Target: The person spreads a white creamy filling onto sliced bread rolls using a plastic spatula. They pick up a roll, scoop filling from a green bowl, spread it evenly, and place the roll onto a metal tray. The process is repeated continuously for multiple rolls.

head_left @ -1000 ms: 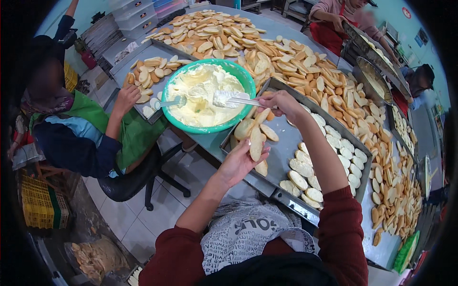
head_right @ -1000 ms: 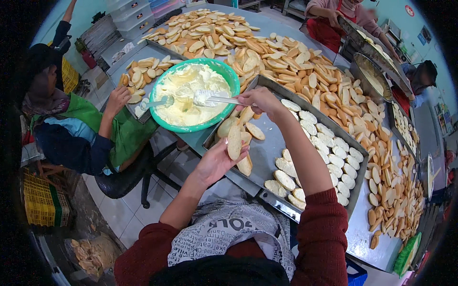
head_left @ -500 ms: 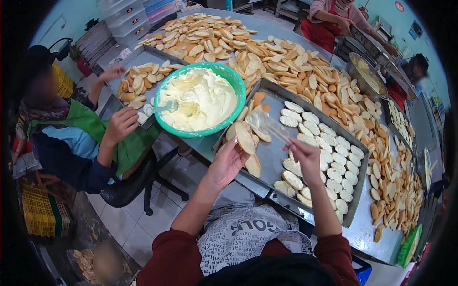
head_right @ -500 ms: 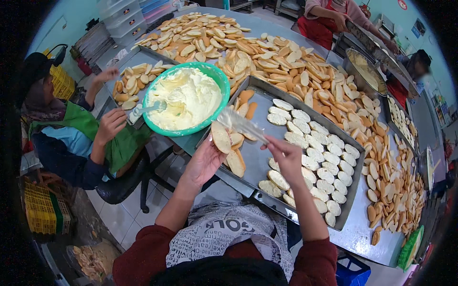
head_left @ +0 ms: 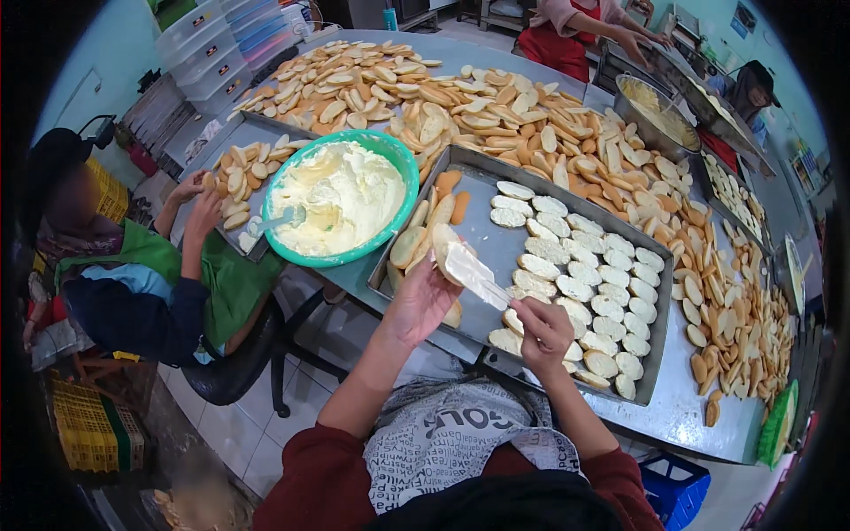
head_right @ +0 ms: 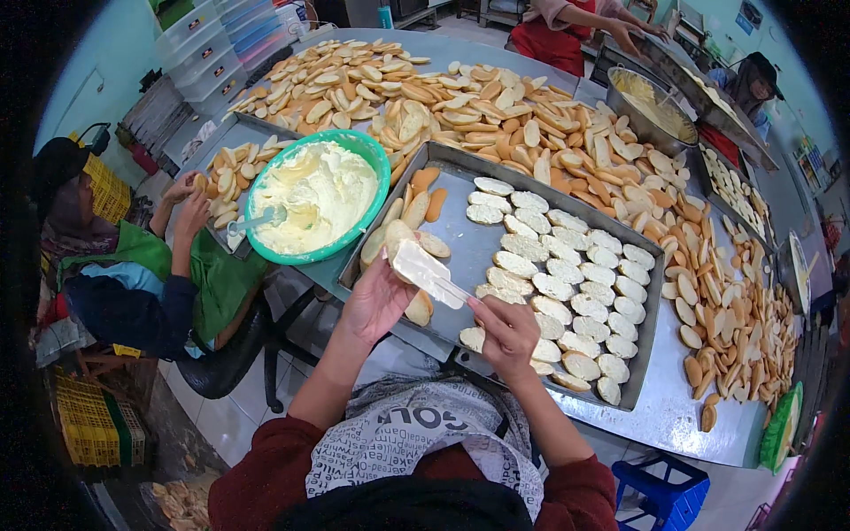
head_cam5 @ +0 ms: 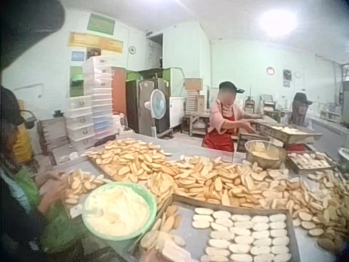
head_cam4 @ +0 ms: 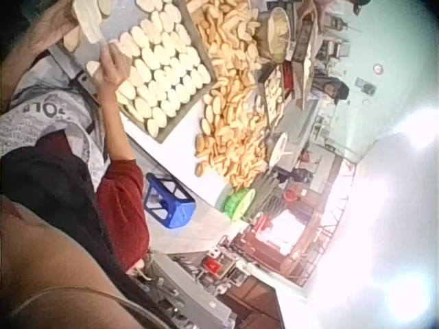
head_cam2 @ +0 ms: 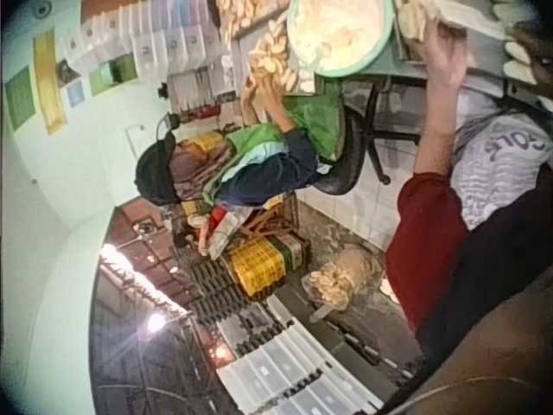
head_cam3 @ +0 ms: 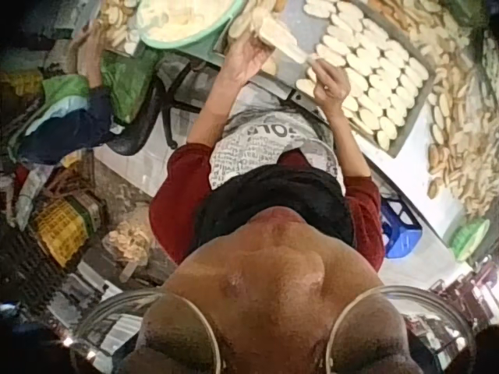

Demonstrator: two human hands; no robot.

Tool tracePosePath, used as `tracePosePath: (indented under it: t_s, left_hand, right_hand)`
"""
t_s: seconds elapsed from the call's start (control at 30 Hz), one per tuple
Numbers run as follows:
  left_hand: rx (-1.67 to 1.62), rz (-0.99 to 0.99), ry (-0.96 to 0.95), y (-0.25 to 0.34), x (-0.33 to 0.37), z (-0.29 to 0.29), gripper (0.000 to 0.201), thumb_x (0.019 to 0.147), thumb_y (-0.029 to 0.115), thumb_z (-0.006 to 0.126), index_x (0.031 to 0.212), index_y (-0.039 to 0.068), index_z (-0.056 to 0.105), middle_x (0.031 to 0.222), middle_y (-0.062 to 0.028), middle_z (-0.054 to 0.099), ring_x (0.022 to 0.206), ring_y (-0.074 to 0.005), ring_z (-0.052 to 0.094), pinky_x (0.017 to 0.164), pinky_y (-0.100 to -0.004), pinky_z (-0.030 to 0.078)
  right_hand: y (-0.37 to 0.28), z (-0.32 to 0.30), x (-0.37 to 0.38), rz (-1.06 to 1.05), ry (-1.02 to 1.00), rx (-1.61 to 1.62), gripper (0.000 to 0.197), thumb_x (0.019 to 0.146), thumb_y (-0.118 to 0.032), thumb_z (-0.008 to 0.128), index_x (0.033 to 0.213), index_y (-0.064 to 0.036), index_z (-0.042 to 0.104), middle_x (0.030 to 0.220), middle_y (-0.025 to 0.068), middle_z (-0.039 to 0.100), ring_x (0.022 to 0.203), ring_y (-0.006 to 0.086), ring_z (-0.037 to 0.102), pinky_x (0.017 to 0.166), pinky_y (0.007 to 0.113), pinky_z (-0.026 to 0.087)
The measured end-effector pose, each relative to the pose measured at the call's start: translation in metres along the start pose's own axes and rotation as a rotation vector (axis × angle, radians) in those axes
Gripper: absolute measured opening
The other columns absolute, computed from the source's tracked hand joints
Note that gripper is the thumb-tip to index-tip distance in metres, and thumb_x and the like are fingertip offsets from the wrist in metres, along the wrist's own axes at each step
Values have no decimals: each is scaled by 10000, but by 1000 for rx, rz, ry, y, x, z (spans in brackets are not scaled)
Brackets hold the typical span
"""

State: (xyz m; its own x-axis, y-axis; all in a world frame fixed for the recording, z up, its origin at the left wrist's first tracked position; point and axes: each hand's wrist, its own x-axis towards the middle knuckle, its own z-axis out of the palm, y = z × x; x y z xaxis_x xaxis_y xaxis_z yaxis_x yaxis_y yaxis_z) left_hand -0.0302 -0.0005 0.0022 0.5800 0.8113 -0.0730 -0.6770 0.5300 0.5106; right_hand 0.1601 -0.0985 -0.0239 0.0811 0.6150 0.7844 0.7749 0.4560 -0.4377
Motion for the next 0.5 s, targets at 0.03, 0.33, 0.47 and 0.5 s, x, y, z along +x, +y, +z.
tracePosePath:
  t_s: [0.03, 0.33, 0.47, 0.5]
  left_hand:
    - [-8, 14, -14, 1, -1, 0, 477, 985, 328, 458, 1363, 48, 379, 1312, -73, 486, 1195, -163, 486, 1016, -313, 411]
    - [85, 90, -80, -2, 3, -9, 499, 967, 262, 500, 1387, 52, 330, 1304, -71, 481, 1185, -187, 501, 1008, -340, 421]
    - [65, 96, -101, -3, 5, -8, 476, 951, 188, 528, 1379, 161, 324, 1278, -23, 483, 1170, -155, 498, 983, -319, 428]
    - [65, 102, -103, 0, 5, -10, 483, 946, 169, 533, 1378, 182, 317, 1286, -20, 478, 1170, -156, 498, 980, -320, 430]
  right_hand:
    - [4, -8, -1, -52, -25, -53, 518, 571, 55, 602, 1029, -156, 720, 838, 40, 680, 621, 170, 579, 560, 285, 400]
    - [-8, -43, 17, -48, -22, -150, 489, 576, 81, 614, 999, -139, 722, 834, 53, 680, 611, 189, 577, 565, 294, 391]
    - [-14, -51, 19, -125, -154, -185, 597, 500, 28, 591, 1039, -192, 724, 862, 5, 676, 592, 163, 554, 562, 290, 392]
    - [-14, -56, 19, -147, -155, -210, 600, 500, 22, 593, 1041, -201, 724, 858, -4, 675, 582, 152, 538, 558, 286, 384]
